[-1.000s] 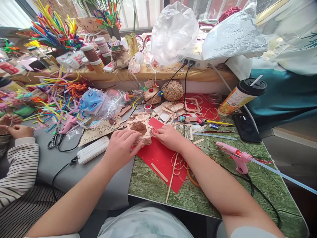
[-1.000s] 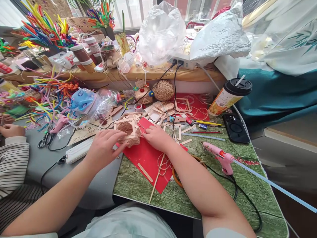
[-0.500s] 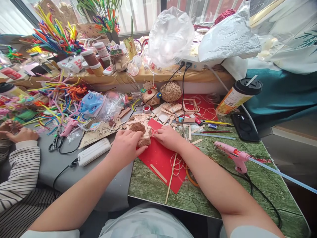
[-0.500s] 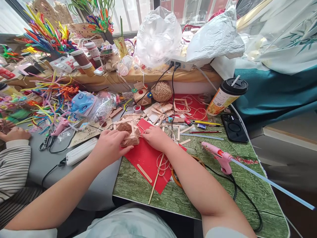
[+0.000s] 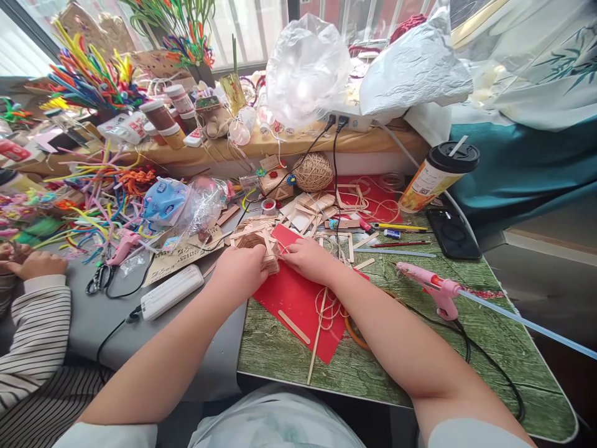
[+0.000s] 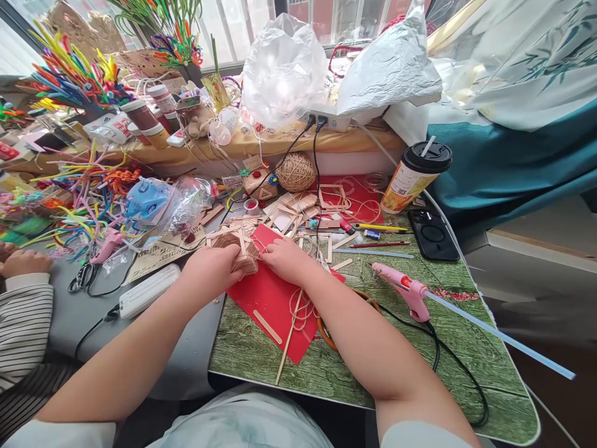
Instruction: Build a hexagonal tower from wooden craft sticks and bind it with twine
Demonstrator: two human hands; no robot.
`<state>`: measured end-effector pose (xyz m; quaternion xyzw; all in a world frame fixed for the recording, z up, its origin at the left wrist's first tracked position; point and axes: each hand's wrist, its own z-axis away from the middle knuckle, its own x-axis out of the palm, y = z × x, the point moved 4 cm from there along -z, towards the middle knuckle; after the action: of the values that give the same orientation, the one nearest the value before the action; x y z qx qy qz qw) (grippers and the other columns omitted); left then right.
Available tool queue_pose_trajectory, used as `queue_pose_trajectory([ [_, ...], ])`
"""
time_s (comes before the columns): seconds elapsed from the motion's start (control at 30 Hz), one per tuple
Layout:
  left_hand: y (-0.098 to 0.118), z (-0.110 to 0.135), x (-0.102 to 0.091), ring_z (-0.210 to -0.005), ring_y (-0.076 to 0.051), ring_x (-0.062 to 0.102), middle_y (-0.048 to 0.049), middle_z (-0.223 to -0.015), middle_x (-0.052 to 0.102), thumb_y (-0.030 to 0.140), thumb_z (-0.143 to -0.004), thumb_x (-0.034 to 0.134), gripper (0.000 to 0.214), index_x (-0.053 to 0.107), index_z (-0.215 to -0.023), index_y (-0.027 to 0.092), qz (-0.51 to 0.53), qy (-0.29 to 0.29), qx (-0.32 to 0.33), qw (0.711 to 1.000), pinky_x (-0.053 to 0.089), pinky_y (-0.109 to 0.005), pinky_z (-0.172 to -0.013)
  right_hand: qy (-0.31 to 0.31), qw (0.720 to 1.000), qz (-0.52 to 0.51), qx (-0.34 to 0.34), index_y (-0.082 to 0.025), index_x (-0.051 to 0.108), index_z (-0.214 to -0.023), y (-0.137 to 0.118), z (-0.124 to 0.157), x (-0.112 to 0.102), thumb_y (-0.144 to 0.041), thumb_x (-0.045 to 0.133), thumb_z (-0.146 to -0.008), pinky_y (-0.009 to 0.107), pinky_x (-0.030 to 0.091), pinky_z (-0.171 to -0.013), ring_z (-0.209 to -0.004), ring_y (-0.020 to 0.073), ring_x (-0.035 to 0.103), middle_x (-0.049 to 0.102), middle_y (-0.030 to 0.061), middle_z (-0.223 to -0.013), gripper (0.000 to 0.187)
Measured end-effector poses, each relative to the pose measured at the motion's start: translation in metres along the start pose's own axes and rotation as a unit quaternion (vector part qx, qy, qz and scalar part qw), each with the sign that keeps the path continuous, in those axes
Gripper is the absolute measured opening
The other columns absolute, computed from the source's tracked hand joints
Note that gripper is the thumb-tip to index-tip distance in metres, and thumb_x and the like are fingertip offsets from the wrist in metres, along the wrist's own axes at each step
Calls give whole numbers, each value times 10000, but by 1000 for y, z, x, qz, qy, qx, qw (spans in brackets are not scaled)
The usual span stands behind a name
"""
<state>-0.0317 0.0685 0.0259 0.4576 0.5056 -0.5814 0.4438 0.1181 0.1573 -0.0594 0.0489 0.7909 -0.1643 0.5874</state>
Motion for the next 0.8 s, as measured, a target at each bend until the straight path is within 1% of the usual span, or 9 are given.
queue_pose_trajectory([
  [0.07, -6, 2, -1, -712, -311, 734, -59, -743, 746, 374, -863, 689, 211, 524, -812, 252, 15, 7, -10, 1000, 410, -370, -625, 23, 1000, -11, -2, -181, 786, -1143, 1, 1, -2, -257, 531, -1089, 373, 353, -856, -909, 232, 565, 757, 102, -954, 271],
  [0.17, -17, 7, -3, -671, -278, 692, -32, -719, 710, 382, -848, 695, 250, 485, -785, 261, 58, 15, -30, 998, 330, -341, -556, 61, 997, -35, -16, -171, 776, -1163, -1, 3, -7, -259, 498, -1101, 378, 369, -863, -901, 235, 559, 761, 107, -955, 298],
  [0.23, -24, 11, -6, -654, -252, 657, -17, -711, 685, 391, -850, 689, 269, 467, -777, 261, 96, 20, -46, 994, 297, -327, -538, 73, 995, -55, -29, -166, 775, -1156, -2, 4, -9, -265, 465, -1112, 380, 383, -869, -881, 231, 554, 760, 109, -955, 328],
  [0.33, -33, 17, -10, -643, -221, 609, -1, -716, 658, 398, -858, 672, 256, 476, -780, 255, 154, 21, -72, 985, 298, -311, -545, 92, 990, -102, -36, -167, 774, -1121, -3, 4, -12, -298, 433, -1126, 386, 407, -879, -862, 227, 561, 753, 108, -927, 366],
  [0.4, -38, 21, -11, -645, -209, 596, 6, -723, 653, 395, -860, 665, 222, 514, -791, 248, 204, 24, -88, 975, 319, -305, -559, 119, 980, -154, -37, -170, 763, -1129, -3, 3, -14, -330, 431, -1131, 385, 425, -881, -847, 223, 576, 748, 102, -901, 369],
  [0.5, -45, 26, -10, -683, -212, 613, -2, -772, 691, 405, -853, 687, 179, 623, -862, 238, 302, 33, -105, 947, 381, -305, -595, 160, 956, -244, -22, -181, 750, -1112, 1, 5, -19, -378, 438, -1134, 380, 444, -873, -854, 221, 603, 753, 95, -895, 370],
  [0.63, -50, 29, -5, -797, -250, 669, -28, -883, 752, 418, -844, 731, 245, 733, -999, 228, 412, 53, -115, 902, 478, -329, -688, 181, 920, -346, 32, -203, 738, -977, 6, 11, -25, -439, 442, -1132, 362, 452, -849, -880, 215, 622, 725, 70, -878, 409],
  [0.73, -51, 29, -1, -893, -277, 706, -46, -969, 783, 404, -848, 761, 271, 764, -1049, 222, 467, 75, -118, 873, 526, -351, -765, 186, 897, -396, 58, -210, 721, -915, 5, 14, -28, -464, 472, -1119, 350, 455, -823, -847, 201, 614, 688, 46, -840, 410],
  [0.8, -51, 29, 3, -959, -288, 724, -56, -1046, 798, 391, -863, 772, 289, 769, -1097, 221, 509, 85, -120, 848, 546, -365, -821, 194, 893, -401, 62, -216, 713, -891, 3, 14, -30, -466, 497, -1108, 354, 452, -828, -848, 203, 601, 681, 43, -838, 396],
])
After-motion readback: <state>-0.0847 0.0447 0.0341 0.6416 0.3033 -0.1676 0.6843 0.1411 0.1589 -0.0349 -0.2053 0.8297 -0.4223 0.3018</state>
